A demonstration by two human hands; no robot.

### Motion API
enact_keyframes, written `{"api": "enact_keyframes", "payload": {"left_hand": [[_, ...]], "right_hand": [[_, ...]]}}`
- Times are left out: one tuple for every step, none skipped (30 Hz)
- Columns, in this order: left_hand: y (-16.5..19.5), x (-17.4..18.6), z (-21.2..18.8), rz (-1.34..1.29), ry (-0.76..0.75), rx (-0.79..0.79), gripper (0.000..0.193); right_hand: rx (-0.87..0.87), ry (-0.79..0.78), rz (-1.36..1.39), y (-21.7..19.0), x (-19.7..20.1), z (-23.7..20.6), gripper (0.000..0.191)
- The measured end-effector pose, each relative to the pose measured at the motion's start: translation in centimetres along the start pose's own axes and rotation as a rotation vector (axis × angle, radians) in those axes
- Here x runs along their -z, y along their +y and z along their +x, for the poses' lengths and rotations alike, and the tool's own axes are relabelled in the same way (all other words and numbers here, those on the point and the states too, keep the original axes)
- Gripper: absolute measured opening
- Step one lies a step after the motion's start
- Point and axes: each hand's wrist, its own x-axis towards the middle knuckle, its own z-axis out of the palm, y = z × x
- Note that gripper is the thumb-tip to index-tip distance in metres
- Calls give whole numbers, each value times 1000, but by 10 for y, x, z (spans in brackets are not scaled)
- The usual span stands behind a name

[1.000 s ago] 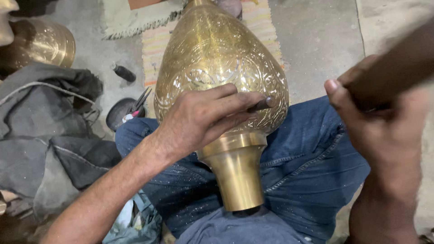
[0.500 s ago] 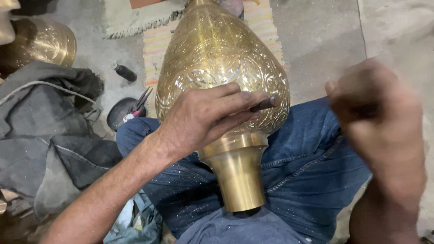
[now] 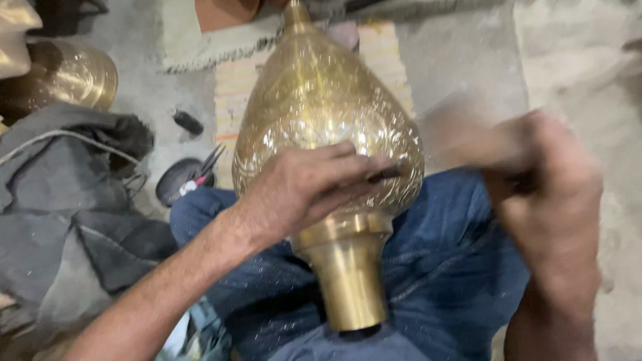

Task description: The person sits cross-legged on the floor with a large engraved brass vessel on their lap. They hold a punch against the vessel's surface with one hand and strike it with a wooden mallet in the other hand, working the embossed pattern around the vessel and repositioning the punch repeatedly.

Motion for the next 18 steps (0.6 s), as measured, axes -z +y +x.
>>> {"api": "enact_keyframes", "payload": {"left_hand": [[-2, -1, 1, 3, -8, 14, 37], [-3, -2, 2, 4, -17, 29, 37], [-3, -3, 2, 2, -29, 50, 38], [-3, -4, 3, -45, 4, 27, 36], [-3, -5, 4, -91, 34, 4, 34], [-3, -4, 5, -136, 60, -18, 33], [-2, -4, 5, -126, 44, 6, 34], [-1, -4, 5, -121, 25, 29, 35], [0, -3, 5, -117, 5, 53, 36], [1, -2, 6, -127, 16, 44, 35], [2, 0, 6, -139, 26, 37, 33], [3, 2, 6, -150, 35, 26, 32], [4, 4, 7, -137, 41, 37, 33], [5, 7, 6, -125, 47, 48, 34], [5, 9, 7, -109, 55, 58, 35], [6, 10, 8, -124, 54, 55, 34], [7, 11, 8, -139, 53, 53, 33], [8, 11, 9, -157, 50, 53, 33]], "right_hand": [[128, 30, -175, -1, 0, 0, 24], [9, 19, -36, -2, -1, 1, 27], [-109, -3, 109, -3, -2, 2, 30], [-221, -25, 261, -5, -3, 4, 35], [-273, -24, 304, -5, -3, 5, 35], [-329, -25, 351, -7, -4, 6, 36], [-387, -31, 397, -7, -5, 7, 36], [-269, -14, 390, -7, -5, 8, 37], [-154, 3, 382, -7, -6, 9, 37], [-42, 15, 372, -8, -7, 9, 37], [-54, 16, 334, -8, -7, 9, 39], [-67, 20, 295, -7, -8, 9, 41], [-79, 25, 253, -7, -9, 8, 43], [-96, 22, 233, -7, -9, 7, 43], [-111, 23, 213, -7, -10, 6, 43], [-123, 28, 195, -6, -10, 5, 43], [-144, 37, 252, -6, -11, 4, 41], [-166, 43, 309, -5, -10, 3, 39]]}}
